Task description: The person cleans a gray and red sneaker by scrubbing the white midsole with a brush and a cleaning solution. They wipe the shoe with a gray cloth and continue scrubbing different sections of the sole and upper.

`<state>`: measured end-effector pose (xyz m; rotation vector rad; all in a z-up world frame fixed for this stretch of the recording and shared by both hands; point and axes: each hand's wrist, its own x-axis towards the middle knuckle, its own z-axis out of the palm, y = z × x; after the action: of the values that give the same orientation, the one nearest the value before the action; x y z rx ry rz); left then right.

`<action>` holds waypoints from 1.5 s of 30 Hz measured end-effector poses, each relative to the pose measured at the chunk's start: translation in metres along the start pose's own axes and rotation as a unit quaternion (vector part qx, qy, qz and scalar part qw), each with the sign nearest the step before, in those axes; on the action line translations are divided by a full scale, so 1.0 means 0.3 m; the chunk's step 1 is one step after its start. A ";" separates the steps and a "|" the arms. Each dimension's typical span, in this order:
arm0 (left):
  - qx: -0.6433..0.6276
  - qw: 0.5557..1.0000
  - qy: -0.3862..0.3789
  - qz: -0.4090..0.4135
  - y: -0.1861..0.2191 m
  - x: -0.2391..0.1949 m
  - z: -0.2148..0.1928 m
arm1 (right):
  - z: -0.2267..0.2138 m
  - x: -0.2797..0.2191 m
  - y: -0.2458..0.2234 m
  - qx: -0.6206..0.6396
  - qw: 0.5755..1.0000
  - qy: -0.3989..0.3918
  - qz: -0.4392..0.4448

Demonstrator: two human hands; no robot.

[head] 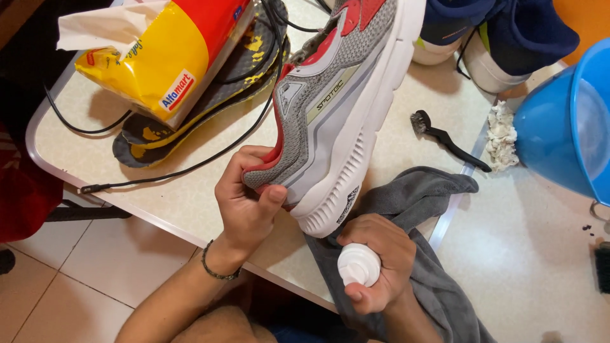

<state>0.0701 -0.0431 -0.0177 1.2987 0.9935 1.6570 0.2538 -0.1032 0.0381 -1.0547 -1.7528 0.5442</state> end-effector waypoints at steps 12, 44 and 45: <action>0.050 0.996 -0.024 0.064 0.048 -0.002 0.015 | 0.022 0.008 -0.030 -0.050 0.999 -0.005 0.016; 0.069 0.994 -0.022 0.088 0.052 -0.014 0.021 | 0.019 -0.074 0.024 -0.037 0.994 0.060 0.086; 0.059 0.995 -0.018 0.080 0.051 -0.013 0.021 | 0.012 -0.087 0.038 0.028 0.990 0.082 0.114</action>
<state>0.0753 -0.0519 -0.0040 1.5154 0.9997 1.7083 0.2588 -0.1190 0.0147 -1.2336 -1.4753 0.6252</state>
